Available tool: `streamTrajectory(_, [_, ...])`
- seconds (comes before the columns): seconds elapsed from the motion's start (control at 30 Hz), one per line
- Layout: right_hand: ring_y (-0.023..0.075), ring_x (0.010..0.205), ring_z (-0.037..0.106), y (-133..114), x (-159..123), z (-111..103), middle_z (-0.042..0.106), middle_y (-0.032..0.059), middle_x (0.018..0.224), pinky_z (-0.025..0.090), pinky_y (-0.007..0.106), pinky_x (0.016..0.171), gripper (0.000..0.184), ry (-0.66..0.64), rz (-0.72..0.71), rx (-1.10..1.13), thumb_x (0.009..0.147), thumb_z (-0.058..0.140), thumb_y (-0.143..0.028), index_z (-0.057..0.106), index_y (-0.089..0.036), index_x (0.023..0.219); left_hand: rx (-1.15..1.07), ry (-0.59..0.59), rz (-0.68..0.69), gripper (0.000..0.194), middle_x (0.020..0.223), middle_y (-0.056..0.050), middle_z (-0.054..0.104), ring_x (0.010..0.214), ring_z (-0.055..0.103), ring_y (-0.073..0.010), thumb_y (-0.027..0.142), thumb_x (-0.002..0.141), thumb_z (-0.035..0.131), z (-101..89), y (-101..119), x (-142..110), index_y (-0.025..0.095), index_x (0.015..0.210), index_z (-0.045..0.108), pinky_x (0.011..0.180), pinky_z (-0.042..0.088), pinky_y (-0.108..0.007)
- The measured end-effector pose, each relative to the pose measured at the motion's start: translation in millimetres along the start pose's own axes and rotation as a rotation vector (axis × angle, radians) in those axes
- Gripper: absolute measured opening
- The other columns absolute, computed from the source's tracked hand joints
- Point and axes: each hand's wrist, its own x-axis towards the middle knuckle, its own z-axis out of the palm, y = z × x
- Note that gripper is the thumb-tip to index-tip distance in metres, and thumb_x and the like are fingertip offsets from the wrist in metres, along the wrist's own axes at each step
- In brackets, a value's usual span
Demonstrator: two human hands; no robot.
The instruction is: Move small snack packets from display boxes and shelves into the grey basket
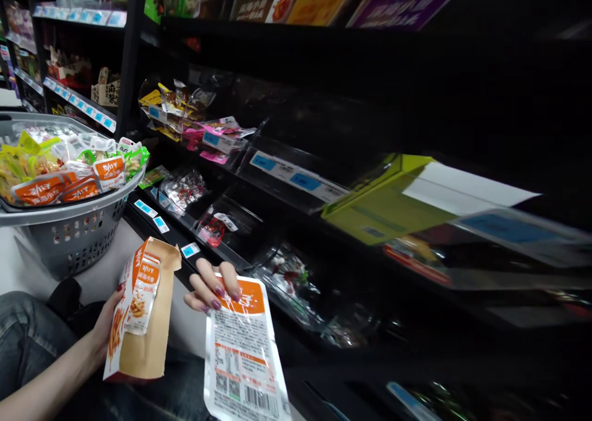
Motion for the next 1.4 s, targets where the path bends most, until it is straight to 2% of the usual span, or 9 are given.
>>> streamTrajectory(0.2, [0.0075,0.038,0.029,-4,2,2,0.027,-0.0057,0.047,0.029,0.024,0.038,0.060,0.054,0.044,-0.091,0.045,0.063,-0.061,0.019,-0.020,0.043,0.006,0.048,0.005,0.045,0.087,-0.014,0.070,0.078,0.065,-0.0272,0.044,0.081,0.044,5.0,0,-2,0.005,0.095,0.063,0.084,0.043,-0.042])
streamTrajectory(0.37, [0.0085,0.046,0.046,-14,5,9,0.050,-0.0054,0.054,0.037,0.023,0.047,0.028,0.044,0.228,-0.204,0.049,0.075,-0.027,0.050,-0.020,0.060,-0.023,-0.016,-0.014,0.052,0.099,-0.015,0.067,0.093,0.061,-0.0299,0.046,0.078,0.048,-1.9,-1,2,0.006,0.111,0.056,0.092,0.037,-0.045])
streamTrajectory(0.47, [0.0107,0.054,0.053,-15,8,12,0.059,-0.0026,0.061,0.042,0.023,0.053,0.023,0.094,0.287,-0.319,0.052,0.075,-0.021,0.059,-0.017,0.067,-0.049,-0.073,-0.020,0.054,0.107,-0.015,0.064,0.102,0.057,-0.0313,0.046,0.078,0.047,-5.0,-1,3,0.007,0.116,0.053,0.095,0.034,-0.046])
streamTrajectory(0.63, [0.0121,0.058,0.055,-9,12,12,0.059,-0.0028,0.061,0.044,0.024,0.058,0.022,0.124,0.283,-0.340,0.054,0.075,-0.020,0.061,-0.016,0.070,-0.076,-0.139,-0.002,0.047,0.103,-0.014,0.066,0.099,0.059,-0.0295,0.043,0.080,0.046,1.4,0,1,0.007,0.108,0.058,0.097,0.032,-0.045])
streamTrajectory(0.73, [0.0107,0.061,0.054,-5,13,13,0.058,-0.0018,0.066,0.044,0.023,0.059,0.019,0.151,0.246,-0.245,0.061,0.072,-0.024,0.059,-0.017,0.073,-0.064,-0.108,0.005,0.047,0.100,-0.013,0.067,0.099,0.059,-0.0294,0.043,0.081,0.044,4.2,1,1,0.007,0.107,0.058,0.097,0.033,-0.045])
streamTrajectory(0.87, [0.0061,0.048,0.045,0,16,20,0.048,-0.0053,0.064,0.035,0.017,0.043,0.012,0.155,0.175,0.064,0.073,0.061,-0.028,0.051,-0.021,0.076,-0.018,0.026,0.007,0.046,0.092,-0.014,0.069,0.087,0.063,-0.0282,0.043,0.080,0.046,2.8,1,0,0.006,0.101,0.060,0.092,0.038,-0.044])
streamTrajectory(1.03, [-0.0004,0.032,0.009,10,12,23,0.034,-0.0098,0.055,0.013,0.012,0.031,0.012,0.006,0.131,0.313,0.078,0.051,-0.028,0.050,-0.022,0.089,0.023,0.081,0.005,0.044,0.083,-0.014,0.070,0.076,0.065,-0.0275,0.043,0.081,0.043,2.1,1,-1,0.006,0.093,0.063,0.082,0.044,-0.042])
streamTrajectory(1.2, [-0.0029,0.029,0.008,14,6,20,0.035,-0.0114,0.051,0.011,0.009,0.030,0.015,-0.206,0.236,0.498,0.079,0.051,-0.025,0.049,-0.021,0.093,0.031,0.079,0.021,0.044,0.082,-0.014,0.070,0.077,0.065,-0.0272,0.042,0.081,0.043,3.6,1,0,0.005,0.095,0.062,0.083,0.043,-0.042])
streamTrajectory(1.4, [-0.0034,0.029,0.007,10,6,27,0.036,-0.0123,0.049,0.012,0.009,0.030,0.022,-0.035,0.203,0.374,0.073,0.058,-0.029,0.049,-0.021,0.092,0.023,0.078,0.006,0.045,0.083,-0.013,0.070,0.078,0.065,-0.0266,0.043,0.081,0.042,1.8,0,-1,0.005,0.095,0.063,0.086,0.042,-0.041])
